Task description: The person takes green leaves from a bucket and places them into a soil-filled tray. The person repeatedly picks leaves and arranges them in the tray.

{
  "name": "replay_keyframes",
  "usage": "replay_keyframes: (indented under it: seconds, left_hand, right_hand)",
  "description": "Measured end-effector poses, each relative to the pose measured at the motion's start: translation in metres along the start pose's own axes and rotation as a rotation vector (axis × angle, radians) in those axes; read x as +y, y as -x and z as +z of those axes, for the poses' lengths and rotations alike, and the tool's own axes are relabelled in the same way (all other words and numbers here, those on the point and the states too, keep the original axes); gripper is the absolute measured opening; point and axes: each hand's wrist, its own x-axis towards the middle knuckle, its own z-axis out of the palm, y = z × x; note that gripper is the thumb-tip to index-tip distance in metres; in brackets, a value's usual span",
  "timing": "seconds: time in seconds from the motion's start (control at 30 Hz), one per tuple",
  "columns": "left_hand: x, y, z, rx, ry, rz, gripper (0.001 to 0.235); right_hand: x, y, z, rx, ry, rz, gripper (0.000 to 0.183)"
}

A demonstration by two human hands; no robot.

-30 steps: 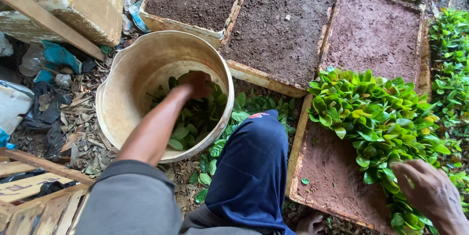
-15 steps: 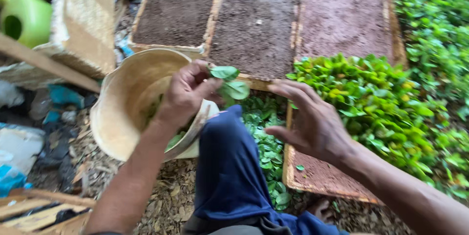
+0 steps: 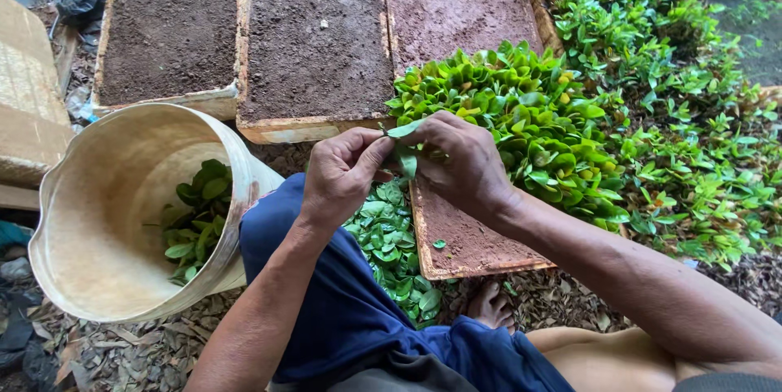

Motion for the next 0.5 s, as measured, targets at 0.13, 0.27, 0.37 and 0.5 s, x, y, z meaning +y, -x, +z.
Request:
replay_keyframes:
  seconds: [0.13, 0.27, 0.37, 0.5]
  left_hand:
    - [0.002, 0.006, 0.001, 0.022, -0.061, 0.02, 0.02]
    - [0.004, 0.016, -0.004, 0.062, -0.314, 0.064, 0.017]
    - [0.006, 0.022, -0.013, 0.138, -0.715, 0.134, 0.014]
    - [0.018, 0.024, -0.026, 0.301, -1.009, 0.288, 0.008]
  right_hand:
    - [-0.002, -0.003, 0.007, -0.008, 0.027, 0.077, 0.024]
    - [0.0, -0.003, 0.008, -0.017, 0.064, 0.009, 0.013]
    - [0.002, 0.0, 0.008, -0.067, 0.078, 0.013, 0.012]
    - [0.004, 0.003, 0.003, -0.143, 0.093, 0.095, 0.008]
